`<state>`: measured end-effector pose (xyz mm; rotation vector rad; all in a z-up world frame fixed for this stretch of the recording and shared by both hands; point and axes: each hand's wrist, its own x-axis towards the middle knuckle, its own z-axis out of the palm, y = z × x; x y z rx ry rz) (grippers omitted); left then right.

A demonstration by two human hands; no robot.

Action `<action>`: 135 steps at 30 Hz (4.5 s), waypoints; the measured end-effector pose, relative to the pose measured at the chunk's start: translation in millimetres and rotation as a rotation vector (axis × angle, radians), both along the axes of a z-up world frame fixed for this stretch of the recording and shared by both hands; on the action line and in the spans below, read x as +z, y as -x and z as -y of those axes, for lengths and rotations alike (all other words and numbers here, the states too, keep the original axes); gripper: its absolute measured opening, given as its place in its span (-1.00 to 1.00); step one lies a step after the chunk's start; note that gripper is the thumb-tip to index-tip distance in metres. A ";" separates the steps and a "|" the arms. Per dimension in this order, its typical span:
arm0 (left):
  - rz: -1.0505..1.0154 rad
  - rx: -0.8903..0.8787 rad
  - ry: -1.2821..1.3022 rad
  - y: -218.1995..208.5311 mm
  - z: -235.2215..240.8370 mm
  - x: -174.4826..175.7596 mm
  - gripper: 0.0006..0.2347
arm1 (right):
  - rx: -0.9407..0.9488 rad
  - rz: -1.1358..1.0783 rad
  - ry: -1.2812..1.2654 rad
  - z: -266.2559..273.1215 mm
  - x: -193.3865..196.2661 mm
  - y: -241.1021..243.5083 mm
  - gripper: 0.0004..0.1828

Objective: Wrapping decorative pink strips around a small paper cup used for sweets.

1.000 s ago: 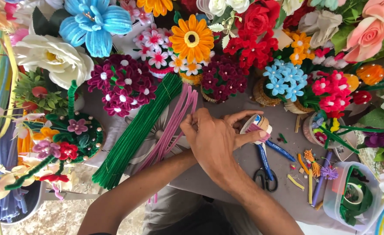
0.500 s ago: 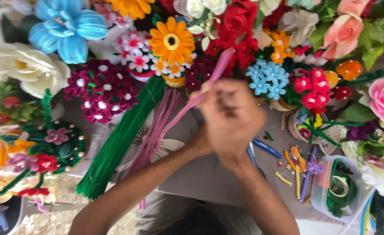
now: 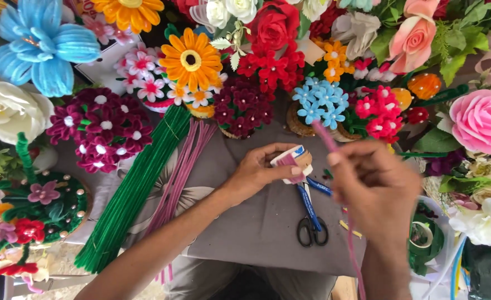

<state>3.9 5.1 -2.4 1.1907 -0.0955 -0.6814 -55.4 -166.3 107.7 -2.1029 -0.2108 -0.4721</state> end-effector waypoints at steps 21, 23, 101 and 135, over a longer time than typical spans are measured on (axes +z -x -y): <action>0.047 0.227 0.071 -15.2 24.0 -3.5 -0.48 | -0.151 0.149 0.195 -7.2 -77.9 -9.8 -0.91; 0.045 0.223 0.066 -12.7 22.6 -5.2 -0.50 | -0.108 0.061 0.058 -9.2 -82.4 -9.6 -0.91; 0.276 0.236 0.015 -9.1 18.2 -36.7 -0.60 | 0.174 -0.344 -0.532 2.6 -100.0 -8.0 -0.91; 0.251 0.099 0.159 -7.8 16.8 -55.3 -0.63 | 0.402 -0.094 0.246 12.8 -28.3 -45.0 -0.88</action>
